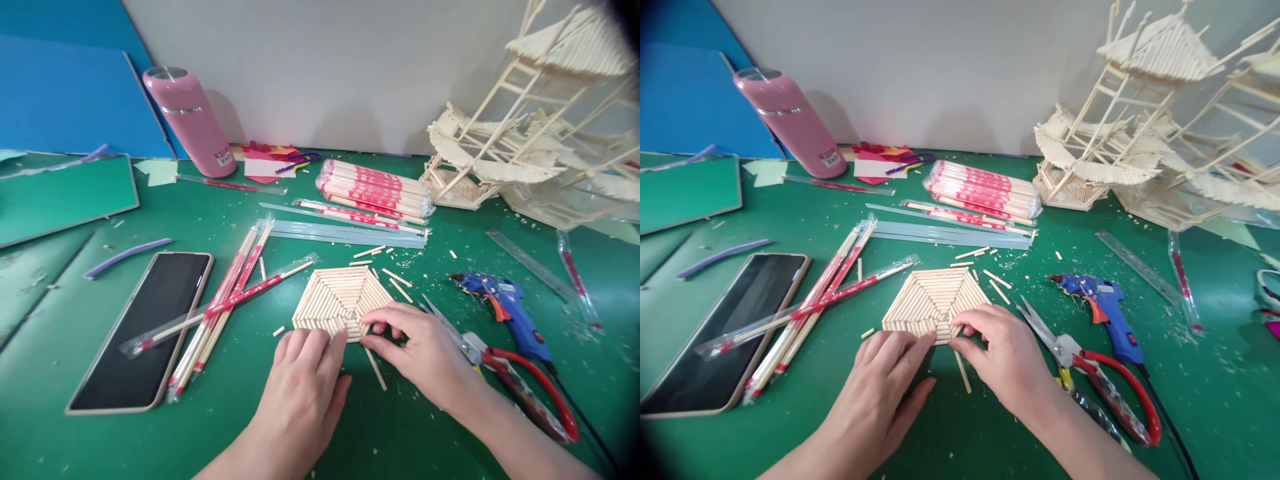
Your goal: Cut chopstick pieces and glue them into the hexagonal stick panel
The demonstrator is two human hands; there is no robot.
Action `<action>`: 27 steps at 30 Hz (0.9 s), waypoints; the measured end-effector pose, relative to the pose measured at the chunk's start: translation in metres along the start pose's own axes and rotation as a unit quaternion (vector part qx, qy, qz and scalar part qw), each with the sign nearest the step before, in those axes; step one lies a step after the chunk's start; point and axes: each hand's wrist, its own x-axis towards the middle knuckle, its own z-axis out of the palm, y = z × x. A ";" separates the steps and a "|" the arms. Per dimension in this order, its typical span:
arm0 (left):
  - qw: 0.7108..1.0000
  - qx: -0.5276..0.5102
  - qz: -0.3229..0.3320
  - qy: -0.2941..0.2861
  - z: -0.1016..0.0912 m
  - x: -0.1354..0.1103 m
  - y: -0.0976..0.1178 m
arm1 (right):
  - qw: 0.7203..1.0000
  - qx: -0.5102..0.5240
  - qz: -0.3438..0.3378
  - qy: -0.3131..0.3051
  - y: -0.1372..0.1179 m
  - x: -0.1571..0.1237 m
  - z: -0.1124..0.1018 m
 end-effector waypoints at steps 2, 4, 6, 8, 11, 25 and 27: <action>1.000 -0.001 -0.004 0.006 0.000 0.001 0.000 | 0.999 0.027 0.014 0.022 0.001 -0.004 -0.001; 1.000 -0.002 -0.007 0.015 -0.002 0.002 0.001 | 0.998 0.046 0.029 0.039 0.000 -0.010 -0.001; 1.000 0.005 -0.010 0.019 -0.004 0.005 0.001 | 0.997 0.046 0.035 0.044 -0.001 -0.016 0.001; 1.000 0.023 -0.015 0.012 -0.008 0.010 0.003 | 0.998 0.026 0.027 0.046 -0.004 -0.021 0.005; 0.998 0.053 -0.013 -0.010 -0.014 0.020 0.006 | 0.998 -0.020 0.008 0.058 -0.006 -0.025 0.012; 1.000 0.009 -0.014 0.000 -0.010 0.039 0.004 | 0.996 -0.058 0.007 0.062 -0.007 -0.026 0.026; 1.000 0.004 -0.021 0.002 -0.010 0.039 0.004 | 0.997 -0.056 0.013 0.057 -0.007 -0.025 0.026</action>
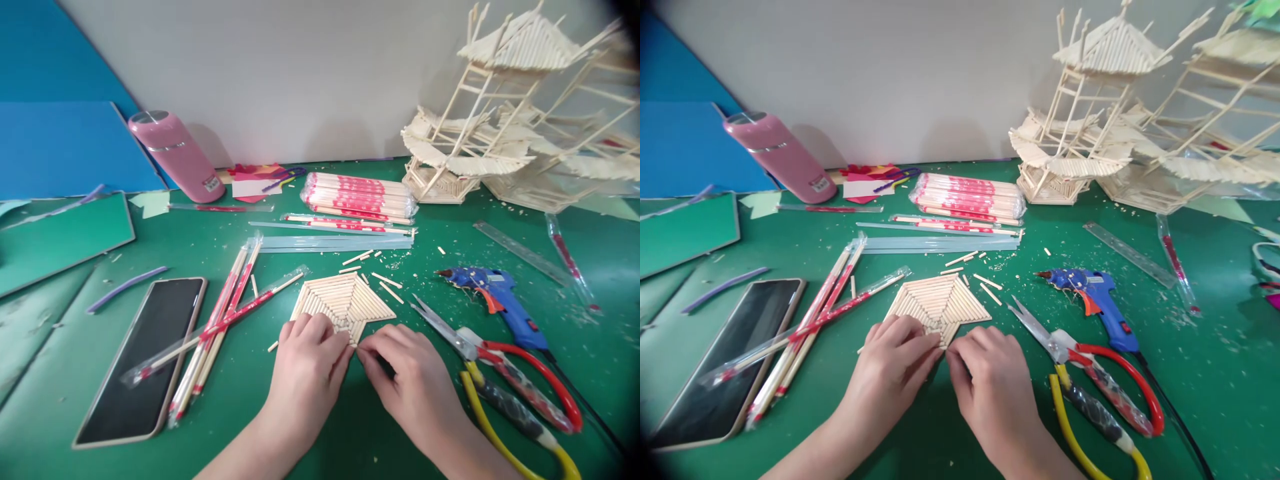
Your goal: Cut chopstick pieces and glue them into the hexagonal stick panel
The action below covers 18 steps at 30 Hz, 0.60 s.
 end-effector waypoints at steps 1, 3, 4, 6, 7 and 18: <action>1.000 -0.004 -0.002 0.001 0.000 0.000 0.000 | 1.000 0.001 0.002 -0.001 0.000 0.000 0.000; 1.000 -0.011 -0.004 0.001 0.000 0.000 0.000 | 1.000 0.002 0.005 -0.002 0.000 0.001 0.000; 1.000 -0.014 -0.005 0.004 0.000 0.000 0.000 | 1.000 0.003 0.006 -0.002 0.000 0.001 0.000; 1.000 -0.016 -0.006 0.006 0.000 -0.001 0.000 | 1.000 0.005 0.006 -0.004 0.000 0.001 0.000; 1.000 -0.017 -0.005 0.004 0.000 -0.001 0.000 | 1.000 0.006 0.006 -0.006 0.000 0.001 0.000; 1.000 -0.010 0.004 0.014 0.002 0.000 -0.001 | 1.000 -0.001 -0.004 -0.007 0.002 0.000 0.002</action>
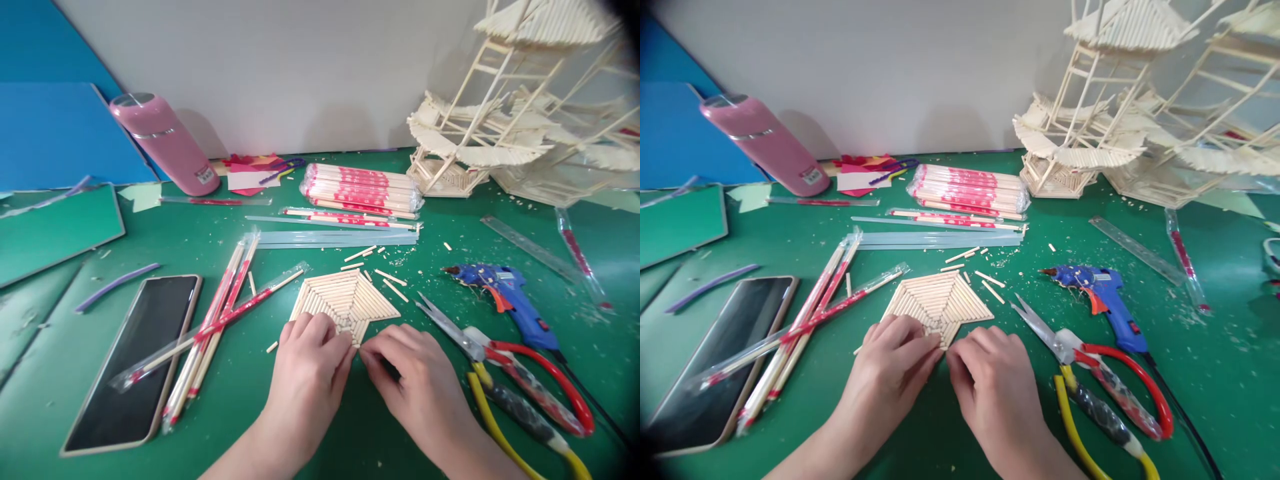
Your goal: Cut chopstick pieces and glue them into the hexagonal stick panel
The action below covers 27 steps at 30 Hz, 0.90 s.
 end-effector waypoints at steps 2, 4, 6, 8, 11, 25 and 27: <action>1.000 0.001 0.003 0.003 0.002 0.000 0.000 | 1.000 -0.003 -0.003 0.002 0.000 0.000 0.000; 1.000 0.001 0.003 0.005 0.003 -0.001 -0.001 | 1.000 -0.005 -0.005 0.008 0.000 -0.001 0.001; 1.000 -0.011 -0.001 0.007 0.002 -0.003 -0.002 | 1.000 -0.002 -0.009 0.022 0.000 -0.002 0.000; 0.999 -0.033 -0.004 0.017 -0.001 -0.007 -0.004 | 0.999 0.003 -0.017 0.045 0.000 -0.002 0.000; 0.998 -0.046 -0.002 0.048 -0.008 -0.015 -0.008 | 0.997 0.008 -0.030 0.075 0.001 -0.002 0.000; 0.999 0.032 -0.027 0.013 -0.005 -0.014 -0.004 | 0.995 0.018 -0.086 0.055 0.001 0.011 0.004; 0.999 0.034 -0.030 0.010 -0.005 -0.014 -0.004 | 0.994 0.021 -0.089 0.053 0.001 0.012 0.004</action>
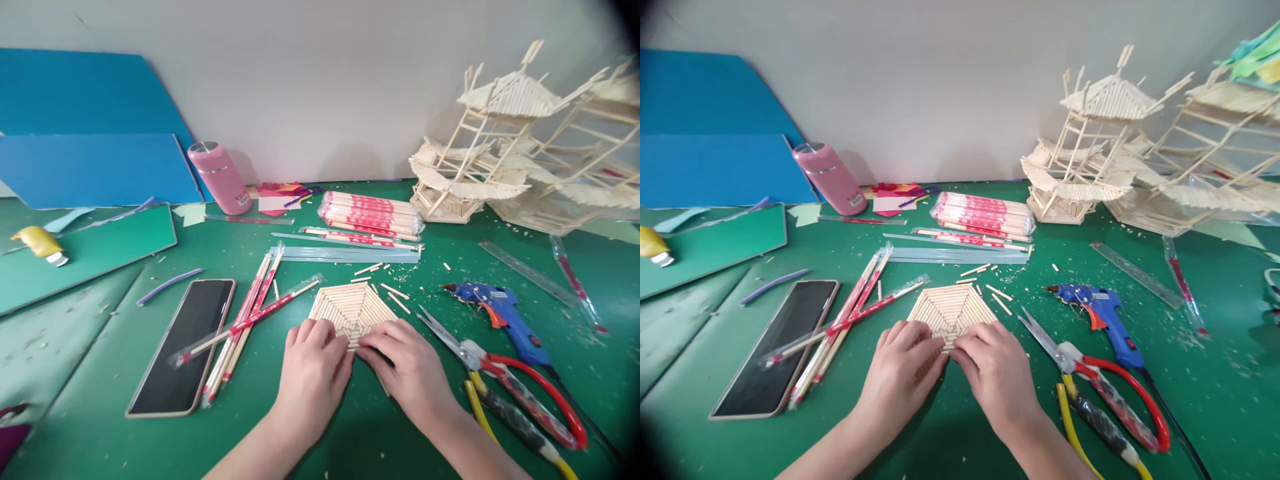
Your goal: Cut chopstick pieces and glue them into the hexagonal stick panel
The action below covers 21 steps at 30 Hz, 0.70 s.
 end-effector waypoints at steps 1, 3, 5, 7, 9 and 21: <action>1.000 0.000 -0.002 -0.001 0.000 0.000 0.000 | 1.000 0.002 0.000 -0.001 0.000 0.000 0.000; 1.000 -0.002 -0.005 -0.003 0.000 0.000 0.000 | 1.000 0.004 0.000 -0.005 0.000 0.001 -0.001; 1.000 -0.004 -0.007 -0.003 0.001 0.000 0.001 | 1.000 0.006 0.000 -0.008 -0.001 0.001 -0.001; 1.000 -0.004 -0.009 -0.001 0.001 0.000 0.001 | 1.000 0.008 0.001 -0.009 -0.001 0.001 0.000; 1.000 -0.005 -0.008 0.001 0.002 0.000 0.001 | 1.000 0.007 0.002 -0.010 -0.001 0.001 0.001; 1.000 -0.008 -0.004 0.021 0.003 -0.002 0.004 | 1.000 -0.007 0.001 -0.010 -0.005 0.003 -0.003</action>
